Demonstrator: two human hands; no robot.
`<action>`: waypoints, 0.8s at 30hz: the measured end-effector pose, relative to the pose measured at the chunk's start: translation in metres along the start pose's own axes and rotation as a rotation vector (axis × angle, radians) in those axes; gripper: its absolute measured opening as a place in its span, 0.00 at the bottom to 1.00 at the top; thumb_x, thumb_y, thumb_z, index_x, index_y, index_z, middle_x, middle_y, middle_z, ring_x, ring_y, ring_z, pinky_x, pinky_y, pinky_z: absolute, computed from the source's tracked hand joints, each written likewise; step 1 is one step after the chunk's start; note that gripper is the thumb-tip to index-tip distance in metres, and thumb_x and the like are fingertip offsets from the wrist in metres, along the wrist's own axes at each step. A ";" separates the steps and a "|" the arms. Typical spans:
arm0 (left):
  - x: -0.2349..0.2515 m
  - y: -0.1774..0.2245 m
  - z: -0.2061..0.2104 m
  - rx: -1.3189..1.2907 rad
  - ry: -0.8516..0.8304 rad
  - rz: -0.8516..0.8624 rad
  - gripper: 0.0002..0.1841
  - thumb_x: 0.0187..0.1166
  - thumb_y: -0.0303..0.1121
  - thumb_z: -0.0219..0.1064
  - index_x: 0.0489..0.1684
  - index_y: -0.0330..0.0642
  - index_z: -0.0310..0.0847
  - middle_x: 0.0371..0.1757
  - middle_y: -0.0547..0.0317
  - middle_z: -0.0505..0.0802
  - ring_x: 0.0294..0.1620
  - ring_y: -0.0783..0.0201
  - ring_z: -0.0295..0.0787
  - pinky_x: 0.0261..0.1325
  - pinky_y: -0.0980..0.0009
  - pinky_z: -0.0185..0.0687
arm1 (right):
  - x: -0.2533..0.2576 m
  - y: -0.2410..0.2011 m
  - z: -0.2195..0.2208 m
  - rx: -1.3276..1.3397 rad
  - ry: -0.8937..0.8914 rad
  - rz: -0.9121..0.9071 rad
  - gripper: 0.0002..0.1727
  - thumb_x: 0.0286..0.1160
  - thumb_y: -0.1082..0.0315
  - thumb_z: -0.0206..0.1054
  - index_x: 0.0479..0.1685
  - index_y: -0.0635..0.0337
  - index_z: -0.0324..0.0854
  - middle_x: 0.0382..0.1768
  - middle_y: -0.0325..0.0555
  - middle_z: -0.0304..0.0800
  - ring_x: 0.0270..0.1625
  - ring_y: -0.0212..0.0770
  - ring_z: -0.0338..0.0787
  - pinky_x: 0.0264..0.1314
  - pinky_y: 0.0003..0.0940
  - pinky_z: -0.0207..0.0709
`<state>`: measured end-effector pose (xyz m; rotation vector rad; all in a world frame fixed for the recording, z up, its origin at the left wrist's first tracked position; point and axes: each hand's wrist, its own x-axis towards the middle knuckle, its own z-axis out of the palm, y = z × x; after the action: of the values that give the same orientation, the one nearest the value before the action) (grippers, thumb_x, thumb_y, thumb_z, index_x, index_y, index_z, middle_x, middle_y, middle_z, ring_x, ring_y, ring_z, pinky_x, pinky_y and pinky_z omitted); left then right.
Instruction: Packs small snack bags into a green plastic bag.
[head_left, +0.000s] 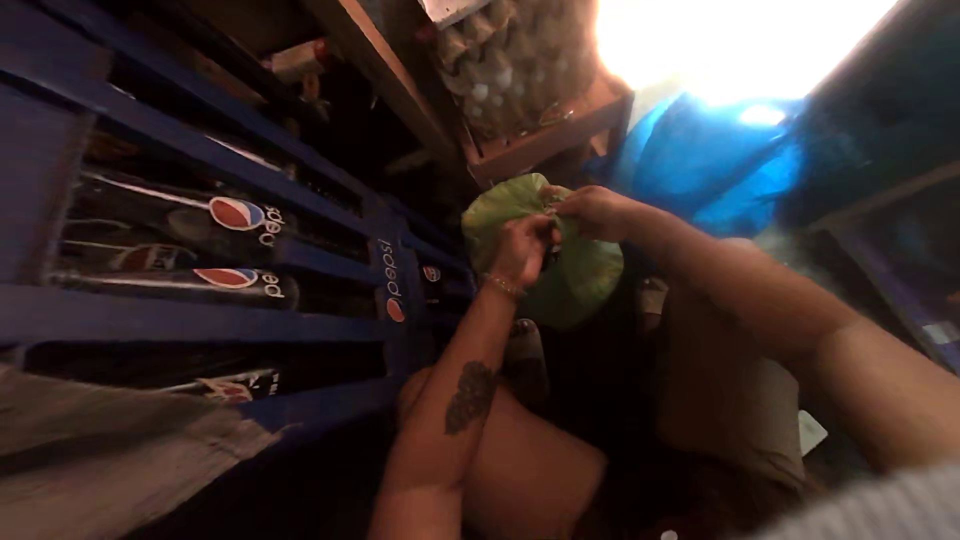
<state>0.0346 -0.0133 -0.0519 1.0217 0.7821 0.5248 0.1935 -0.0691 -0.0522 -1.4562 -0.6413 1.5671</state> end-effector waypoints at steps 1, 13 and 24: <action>-0.002 0.003 -0.001 0.138 -0.025 0.023 0.08 0.83 0.20 0.55 0.44 0.34 0.81 0.29 0.60 0.89 0.28 0.70 0.86 0.37 0.73 0.86 | -0.002 -0.003 -0.001 -0.045 -0.036 -0.007 0.10 0.90 0.63 0.56 0.51 0.58 0.80 0.29 0.37 0.83 0.24 0.27 0.79 0.24 0.22 0.71; -0.004 0.031 -0.015 1.344 -0.190 0.397 0.14 0.81 0.35 0.71 0.39 0.27 0.89 0.41 0.38 0.93 0.49 0.46 0.91 0.62 0.49 0.82 | -0.011 0.002 -0.003 -0.224 -0.059 -0.049 0.11 0.86 0.69 0.58 0.31 0.56 0.76 0.20 0.33 0.74 0.17 0.27 0.69 0.21 0.22 0.68; -0.021 0.048 -0.016 1.510 -0.231 0.457 0.13 0.86 0.34 0.65 0.44 0.32 0.90 0.43 0.39 0.94 0.50 0.42 0.92 0.59 0.41 0.83 | -0.041 -0.021 -0.015 -0.620 -0.140 -0.423 0.17 0.66 0.77 0.79 0.55 0.69 0.85 0.47 0.52 0.91 0.45 0.37 0.90 0.53 0.33 0.86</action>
<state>0.0070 0.0014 -0.0066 2.6428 0.6672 0.0935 0.2098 -0.0974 -0.0162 -1.5086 -1.5111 1.1872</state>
